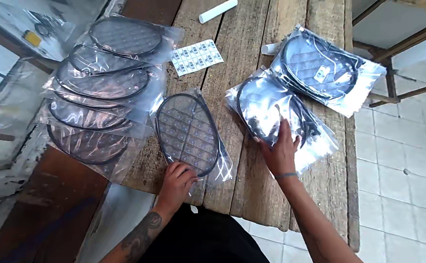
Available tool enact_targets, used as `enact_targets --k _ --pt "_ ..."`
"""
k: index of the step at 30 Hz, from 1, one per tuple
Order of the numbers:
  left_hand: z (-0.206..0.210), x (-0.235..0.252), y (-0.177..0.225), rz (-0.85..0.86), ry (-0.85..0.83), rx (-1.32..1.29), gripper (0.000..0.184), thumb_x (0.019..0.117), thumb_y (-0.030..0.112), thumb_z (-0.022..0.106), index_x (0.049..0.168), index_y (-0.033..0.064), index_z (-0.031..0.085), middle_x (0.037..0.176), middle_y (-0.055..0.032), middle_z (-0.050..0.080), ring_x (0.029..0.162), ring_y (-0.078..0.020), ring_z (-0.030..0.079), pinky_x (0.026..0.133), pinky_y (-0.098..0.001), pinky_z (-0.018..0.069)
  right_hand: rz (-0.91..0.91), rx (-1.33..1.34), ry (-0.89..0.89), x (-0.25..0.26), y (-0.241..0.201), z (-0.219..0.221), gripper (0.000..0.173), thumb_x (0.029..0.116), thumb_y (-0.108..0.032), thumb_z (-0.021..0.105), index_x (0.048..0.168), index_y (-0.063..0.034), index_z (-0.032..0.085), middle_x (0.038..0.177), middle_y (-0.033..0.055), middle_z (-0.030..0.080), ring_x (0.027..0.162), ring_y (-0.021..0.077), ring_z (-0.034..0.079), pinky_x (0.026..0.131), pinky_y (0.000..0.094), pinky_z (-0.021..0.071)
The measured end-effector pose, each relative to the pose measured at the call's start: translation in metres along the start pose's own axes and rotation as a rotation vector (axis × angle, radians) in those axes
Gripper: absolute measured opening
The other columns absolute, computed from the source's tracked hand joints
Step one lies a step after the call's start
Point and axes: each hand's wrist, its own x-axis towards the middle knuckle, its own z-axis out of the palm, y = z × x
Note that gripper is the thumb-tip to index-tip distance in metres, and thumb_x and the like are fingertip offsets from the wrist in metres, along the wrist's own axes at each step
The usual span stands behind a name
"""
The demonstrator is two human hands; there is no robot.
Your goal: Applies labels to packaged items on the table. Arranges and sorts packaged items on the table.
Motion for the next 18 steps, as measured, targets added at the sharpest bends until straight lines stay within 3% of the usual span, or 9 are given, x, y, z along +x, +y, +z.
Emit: enact_targets --k 1,3,4,6,9,12,13,15,18 --pt "-0.001 0.002 0.006 -0.068 0.023 -0.049 0.014 0.0909 0.028 0.073 0.088 0.0157 0.079 0.096 0.0011 0.073 0.102 -0.0195 0.066 0.094 -0.0389 0.0532 -0.017 0.092 0.045 -0.007 -0.015 -0.014 0.071 0.0973 -0.037 0.068 0.147 0.0067 0.042 0.144 0.0309 0.051 0.133 0.0478 0.051 0.111 0.0708 0.0338" --pt "-0.001 0.006 0.018 -0.25 0.035 -0.206 0.012 0.0871 0.027 0.078 0.087 0.0149 0.078 0.094 0.0017 0.073 0.101 -0.0187 0.065 0.092 -0.0385 0.0537 -0.059 0.243 0.045 -0.045 -0.049 -0.029 0.043 0.1015 -0.028 0.062 0.123 0.0088 0.058 0.105 0.0235 0.068 0.091 0.0348 0.069 0.081 0.0528 0.0575" --pt "-0.003 0.011 0.025 -0.357 0.035 -0.308 0.011 0.0852 0.024 0.08 0.087 0.0139 0.078 0.093 0.0007 0.073 0.101 -0.019 0.065 0.091 -0.0395 0.053 -0.058 0.341 -0.05 -0.07 -0.064 -0.027 0.034 0.1015 -0.026 0.06 0.113 0.0059 0.064 0.09 0.0152 0.07 0.075 0.0246 0.071 0.067 0.0432 0.0608" --pt "-0.007 0.023 0.037 -0.559 -0.018 -0.475 0.01 0.0828 0.022 0.084 0.086 0.0141 0.079 0.091 0.0007 0.071 0.098 -0.0161 0.064 0.088 -0.037 0.0528 0.079 0.542 -0.359 -0.11 -0.087 -0.011 0.031 0.1007 -0.027 0.061 0.107 0.0015 0.07 0.08 0.0075 0.073 0.062 0.0169 0.07 0.057 0.0374 0.0616" --pt "-0.011 0.031 0.046 -0.697 -0.153 -0.622 0.013 0.0834 0.025 0.083 0.088 0.0129 0.078 0.088 0.0026 0.069 0.092 -0.0106 0.064 0.086 -0.0313 0.0524 0.395 0.685 -0.384 -0.119 -0.098 0.015 0.028 0.1009 -0.022 0.06 0.107 0.0042 0.068 0.077 0.0075 0.074 0.061 0.0192 0.072 0.06 0.0413 0.0639" --pt "-0.01 0.031 0.055 -0.746 -0.219 -0.749 0.013 0.0843 0.022 0.082 0.09 0.0105 0.078 0.09 0.0027 0.07 0.089 -0.0067 0.065 0.084 -0.0258 0.0538 0.32 0.593 -0.308 -0.106 -0.111 0.027 0.024 0.0965 -0.012 0.062 0.108 0.0069 0.068 0.082 0.0128 0.074 0.07 0.0237 0.074 0.067 0.045 0.063" --pt "-0.009 0.032 0.059 -0.737 -0.228 -0.796 0.012 0.0836 0.019 0.082 0.09 0.0093 0.078 0.089 0.0027 0.07 0.088 -0.0055 0.064 0.082 -0.024 0.0538 0.228 0.497 -0.381 -0.098 -0.121 0.027 0.028 0.0925 -0.009 0.064 0.115 0.0071 0.068 0.09 0.0188 0.074 0.082 0.0316 0.074 0.076 0.0515 0.0605" --pt "-0.005 0.031 0.066 -0.728 -0.255 -0.854 0.011 0.0826 0.016 0.082 0.089 0.0086 0.078 0.089 0.0028 0.07 0.087 -0.0035 0.064 0.081 -0.0211 0.054 0.197 0.298 -0.708 -0.072 -0.14 0.023 0.047 0.0974 -0.015 0.062 0.141 0.0012 0.055 0.11 0.0253 0.071 0.104 0.0418 0.069 0.095 0.0585 0.0525" --pt "-0.002 0.028 0.066 -0.677 -0.286 -0.872 0.014 0.0818 0.02 0.083 0.088 0.0093 0.078 0.088 0.0047 0.068 0.088 -0.0022 0.062 0.082 -0.0204 0.0515 0.345 0.186 -0.644 -0.048 -0.145 0.035 0.046 0.1045 -0.03 0.056 0.139 -0.0001 0.053 0.095 0.0261 0.072 0.091 0.0463 0.071 0.083 0.062 0.0543"
